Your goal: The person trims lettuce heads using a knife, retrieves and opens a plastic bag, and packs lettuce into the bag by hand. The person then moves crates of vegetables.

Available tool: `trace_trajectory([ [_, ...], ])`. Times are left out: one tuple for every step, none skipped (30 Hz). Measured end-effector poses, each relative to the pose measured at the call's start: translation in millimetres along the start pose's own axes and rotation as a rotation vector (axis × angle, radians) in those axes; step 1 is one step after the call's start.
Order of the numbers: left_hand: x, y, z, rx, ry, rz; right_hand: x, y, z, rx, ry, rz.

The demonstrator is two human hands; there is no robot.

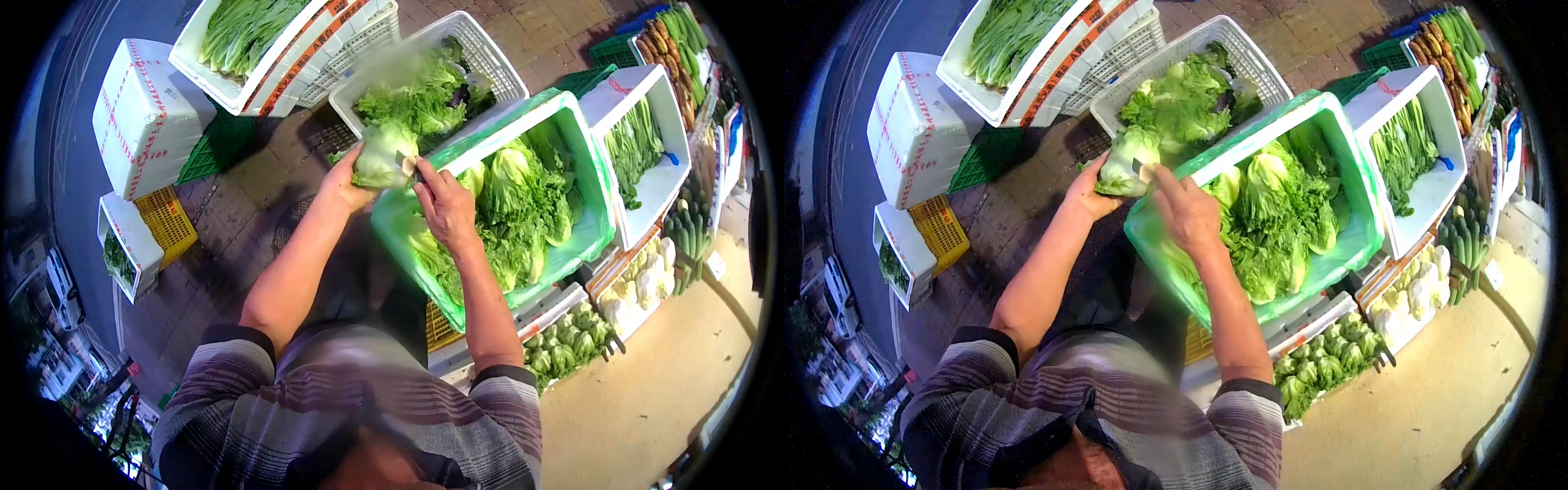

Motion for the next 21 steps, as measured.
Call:
trace_trajectory([
  [0,0,1,-0.004,0.006,0.002,1,1,-1,-0.005,-0.006,-0.007],
  [1,0,2,-0.007,0.013,0.004,1,1,-1,-0.029,-0.017,-0.012],
  [-1,1,3,-0.011,0.015,0.004,0,0,-1,-0.054,-0.026,-0.015],
  [-2,2,5,-0.013,0.019,0.003,0,-1,-2,-0.080,-0.037,-0.017],
  [-3,3,8,-0.015,0.024,0.000,-1,-4,-3,-0.116,-0.061,-0.041],
  [1,4,6,-0.008,0.050,-0.015,-2,-7,-3,-0.151,-0.083,-0.066],
  [9,3,-1,-0.001,0.075,-0.028,-2,-10,-3,-0.185,-0.105,-0.093],
  [13,2,-4,0.005,0.100,-0.040,-2,-11,-3,-0.198,-0.123,-0.110],
  [11,3,-4,-0.005,0.086,-0.043,-3,-11,-4,-0.210,-0.141,-0.126],
  [9,4,-3,-0.014,0.072,-0.048,-3,-11,-4,-0.222,-0.160,-0.142],
  [7,6,-2,-0.023,0.059,-0.054,-4,-11,-5,-0.210,-0.166,-0.150],
  [8,7,-2,-0.026,0.063,-0.059,-4,-12,-4,-0.207,-0.143,-0.126],
  [8,7,-3,-0.030,0.066,-0.064,-4,-11,-3,-0.203,-0.119,-0.101],
  [8,7,-4,-0.035,0.069,-0.067,-3,-9,-3,-0.199,-0.094,-0.078],
  [8,6,-4,-0.037,0.075,-0.059,-3,-8,-3,-0.162,-0.045,-0.048],
  [8,5,-3,-0.039,0.079,-0.051,-1,-4,-3,-0.130,-0.044,-0.058],
  [8,5,-3,-0.041,0.084,-0.046,-1,-2,-4,-0.099,-0.044,-0.067],
  [7,4,-3,-0.023,0.073,-0.043,-2,-1,-4,-0.070,-0.044,-0.073],
  [6,3,-3,-0.005,0.063,-0.042,-3,-1,-4,-0.065,-0.025,-0.055],
  [6,2,-2,0.013,0.054,-0.040,-3,-2,-4,-0.061,-0.005,-0.039],
  [7,3,-2,0.003,0.053,-0.038,-3,-2,-3,-0.056,0.015,-0.024],
])
Point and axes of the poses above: each hand's wrist, its own x-axis away from the middle knuckle, its own z-axis out of the back of the hand, y = z × x, the point moved 8 cm from there along -x, towards the middle knuckle, and after that the axes turned 3 degrees about z, right-handed, at the moved point
